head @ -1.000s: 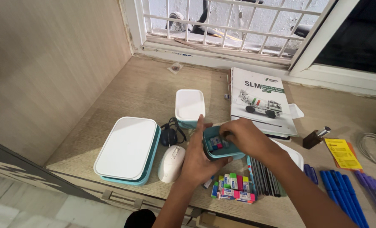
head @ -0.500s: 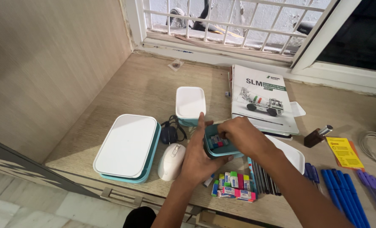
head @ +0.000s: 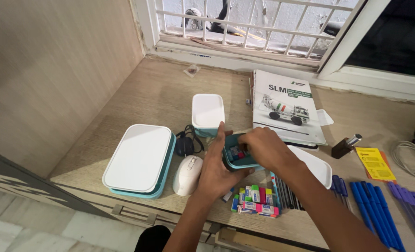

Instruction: The person sorts stationery items on a wooden desk, handles a magnifying glass, and places erasers one by one into a blue plastic container.

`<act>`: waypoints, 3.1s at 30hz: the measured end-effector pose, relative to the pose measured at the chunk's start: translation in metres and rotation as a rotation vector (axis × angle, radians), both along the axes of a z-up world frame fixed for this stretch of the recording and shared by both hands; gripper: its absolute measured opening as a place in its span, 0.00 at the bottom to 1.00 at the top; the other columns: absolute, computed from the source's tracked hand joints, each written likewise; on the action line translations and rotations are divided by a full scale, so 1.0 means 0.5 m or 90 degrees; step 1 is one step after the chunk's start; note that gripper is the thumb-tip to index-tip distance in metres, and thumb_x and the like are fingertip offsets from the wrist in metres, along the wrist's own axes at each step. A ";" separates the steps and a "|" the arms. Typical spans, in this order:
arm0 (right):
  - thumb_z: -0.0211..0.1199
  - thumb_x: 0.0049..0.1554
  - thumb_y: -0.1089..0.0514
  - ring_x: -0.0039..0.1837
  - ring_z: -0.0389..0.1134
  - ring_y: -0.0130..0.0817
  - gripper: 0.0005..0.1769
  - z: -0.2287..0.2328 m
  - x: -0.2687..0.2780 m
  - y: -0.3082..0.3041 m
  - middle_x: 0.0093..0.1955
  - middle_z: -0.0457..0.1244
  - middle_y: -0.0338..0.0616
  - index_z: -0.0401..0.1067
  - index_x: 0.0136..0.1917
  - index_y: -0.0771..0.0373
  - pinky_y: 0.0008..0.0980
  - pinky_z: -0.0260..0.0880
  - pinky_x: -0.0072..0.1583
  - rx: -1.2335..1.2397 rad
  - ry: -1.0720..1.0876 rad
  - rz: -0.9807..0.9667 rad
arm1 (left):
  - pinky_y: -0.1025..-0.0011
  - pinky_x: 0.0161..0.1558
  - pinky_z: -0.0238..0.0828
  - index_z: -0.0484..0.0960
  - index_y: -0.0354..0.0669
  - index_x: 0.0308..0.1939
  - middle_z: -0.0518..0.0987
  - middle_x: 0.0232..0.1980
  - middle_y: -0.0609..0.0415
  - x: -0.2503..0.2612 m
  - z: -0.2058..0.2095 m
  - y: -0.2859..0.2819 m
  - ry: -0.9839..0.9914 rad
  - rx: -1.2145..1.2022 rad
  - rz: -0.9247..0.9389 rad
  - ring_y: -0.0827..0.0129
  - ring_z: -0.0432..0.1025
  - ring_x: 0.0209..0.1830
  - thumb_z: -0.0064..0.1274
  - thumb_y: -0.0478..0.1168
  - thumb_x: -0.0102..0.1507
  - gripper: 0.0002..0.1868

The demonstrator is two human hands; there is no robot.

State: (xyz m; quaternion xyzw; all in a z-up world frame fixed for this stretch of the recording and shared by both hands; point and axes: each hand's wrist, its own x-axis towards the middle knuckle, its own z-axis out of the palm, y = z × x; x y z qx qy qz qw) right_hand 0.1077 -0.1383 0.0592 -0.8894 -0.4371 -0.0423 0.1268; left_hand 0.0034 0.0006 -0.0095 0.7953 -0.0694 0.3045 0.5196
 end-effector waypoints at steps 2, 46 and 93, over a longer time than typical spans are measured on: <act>0.61 0.44 0.69 0.45 0.74 0.51 0.13 -0.007 0.015 -0.003 0.40 0.71 0.54 0.80 0.43 0.61 0.44 0.74 0.50 0.024 0.043 0.013 | 0.55 0.69 0.63 0.42 0.36 0.81 0.73 0.69 0.38 0.002 -0.001 0.001 0.004 -0.006 -0.003 0.46 0.69 0.68 0.78 0.42 0.43 0.73; 0.78 0.42 0.52 0.48 0.75 0.39 0.22 0.063 -0.191 -0.165 0.51 0.74 0.41 0.82 0.51 0.57 0.37 0.74 0.52 0.052 0.247 -0.035 | 0.55 0.72 0.57 0.36 0.37 0.81 0.67 0.73 0.39 0.001 0.011 -0.004 0.121 0.016 0.003 0.46 0.62 0.73 0.81 0.51 0.38 0.82; 0.68 0.50 0.64 0.45 0.77 0.31 0.14 0.072 -0.184 -0.141 0.51 0.70 0.41 0.78 0.52 0.63 0.29 0.79 0.46 0.243 0.211 -0.080 | 0.57 0.69 0.64 0.37 0.37 0.80 0.69 0.70 0.39 0.002 0.017 -0.007 0.104 0.009 0.000 0.47 0.66 0.70 0.82 0.45 0.37 0.81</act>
